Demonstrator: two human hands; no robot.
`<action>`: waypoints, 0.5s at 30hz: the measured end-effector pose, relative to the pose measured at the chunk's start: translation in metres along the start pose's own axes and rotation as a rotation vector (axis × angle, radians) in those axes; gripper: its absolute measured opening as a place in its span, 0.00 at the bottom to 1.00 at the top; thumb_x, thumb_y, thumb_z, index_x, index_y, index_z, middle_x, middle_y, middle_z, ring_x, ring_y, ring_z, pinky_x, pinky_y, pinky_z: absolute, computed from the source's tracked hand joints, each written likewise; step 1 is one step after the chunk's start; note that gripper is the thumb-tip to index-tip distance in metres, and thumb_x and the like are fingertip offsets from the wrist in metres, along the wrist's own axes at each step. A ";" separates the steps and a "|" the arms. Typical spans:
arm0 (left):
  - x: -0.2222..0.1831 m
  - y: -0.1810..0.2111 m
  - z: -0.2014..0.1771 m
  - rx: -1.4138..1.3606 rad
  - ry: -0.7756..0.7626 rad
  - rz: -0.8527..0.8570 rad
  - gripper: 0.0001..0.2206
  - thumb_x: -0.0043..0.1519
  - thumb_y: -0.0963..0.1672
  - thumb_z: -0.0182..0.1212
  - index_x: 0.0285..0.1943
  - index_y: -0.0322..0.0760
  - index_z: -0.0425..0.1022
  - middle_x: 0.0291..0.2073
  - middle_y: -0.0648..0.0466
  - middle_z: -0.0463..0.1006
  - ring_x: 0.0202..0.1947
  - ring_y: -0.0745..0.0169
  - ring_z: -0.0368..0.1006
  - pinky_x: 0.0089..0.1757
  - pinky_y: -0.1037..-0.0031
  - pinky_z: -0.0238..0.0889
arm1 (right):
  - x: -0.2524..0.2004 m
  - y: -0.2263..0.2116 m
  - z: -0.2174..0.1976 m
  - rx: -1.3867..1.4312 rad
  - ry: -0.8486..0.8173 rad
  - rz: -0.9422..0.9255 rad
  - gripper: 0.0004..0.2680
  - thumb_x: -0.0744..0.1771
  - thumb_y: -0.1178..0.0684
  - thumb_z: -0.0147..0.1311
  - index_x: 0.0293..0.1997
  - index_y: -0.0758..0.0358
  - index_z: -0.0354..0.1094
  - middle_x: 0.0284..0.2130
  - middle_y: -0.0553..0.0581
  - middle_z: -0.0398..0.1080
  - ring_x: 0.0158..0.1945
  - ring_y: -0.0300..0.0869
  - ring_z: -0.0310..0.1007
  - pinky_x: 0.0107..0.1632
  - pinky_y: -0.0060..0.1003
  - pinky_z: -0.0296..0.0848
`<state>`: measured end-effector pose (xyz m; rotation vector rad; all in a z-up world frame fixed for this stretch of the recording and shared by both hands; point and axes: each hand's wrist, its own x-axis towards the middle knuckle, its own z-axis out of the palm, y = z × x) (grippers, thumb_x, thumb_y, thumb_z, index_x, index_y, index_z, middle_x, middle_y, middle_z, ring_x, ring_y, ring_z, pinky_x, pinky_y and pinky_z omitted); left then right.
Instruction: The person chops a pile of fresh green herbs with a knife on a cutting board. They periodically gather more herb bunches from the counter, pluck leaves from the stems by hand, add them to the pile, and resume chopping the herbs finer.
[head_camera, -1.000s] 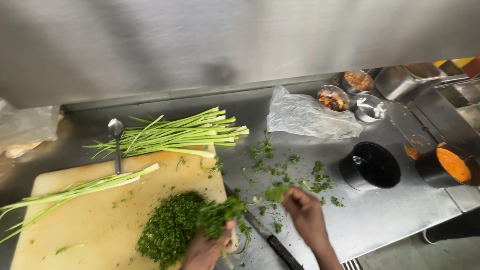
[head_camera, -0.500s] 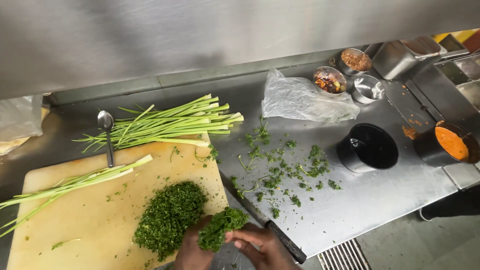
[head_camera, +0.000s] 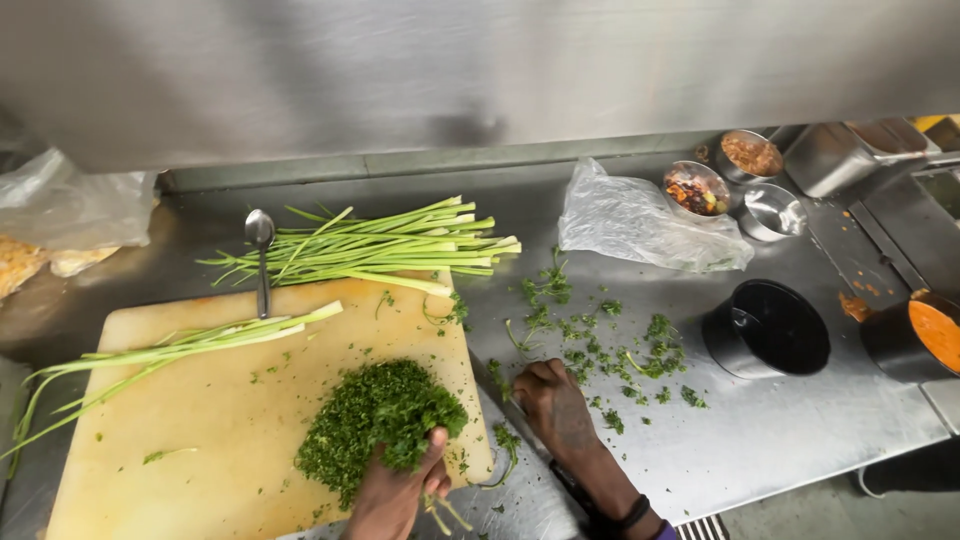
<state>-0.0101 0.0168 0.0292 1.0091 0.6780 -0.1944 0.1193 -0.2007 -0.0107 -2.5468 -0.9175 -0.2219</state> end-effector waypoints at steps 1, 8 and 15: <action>0.008 -0.015 -0.004 -0.008 0.009 0.001 0.24 0.54 0.50 0.69 0.51 0.32 0.65 0.19 0.53 0.66 0.16 0.60 0.62 0.24 0.64 0.68 | -0.002 -0.011 -0.012 0.004 -0.007 -0.010 0.01 0.63 0.62 0.61 0.33 0.63 0.77 0.34 0.55 0.78 0.41 0.46 0.73 0.48 0.44 0.74; 0.021 -0.044 0.013 0.281 -0.092 0.075 0.29 0.54 0.57 0.66 0.53 0.31 0.74 0.27 0.55 0.72 0.28 0.63 0.71 0.30 0.70 0.70 | -0.036 -0.087 -0.006 0.754 0.135 0.449 0.03 0.64 0.62 0.57 0.37 0.65 0.75 0.28 0.56 0.75 0.29 0.40 0.76 0.30 0.38 0.77; 0.065 -0.106 -0.017 -0.224 -0.112 0.283 0.25 0.51 0.45 0.76 0.56 0.31 0.77 0.39 0.50 0.80 0.34 0.62 0.73 0.33 0.70 0.65 | -0.035 -0.127 -0.026 0.598 0.276 0.096 0.04 0.64 0.65 0.61 0.40 0.70 0.75 0.35 0.59 0.77 0.39 0.45 0.79 0.39 0.37 0.75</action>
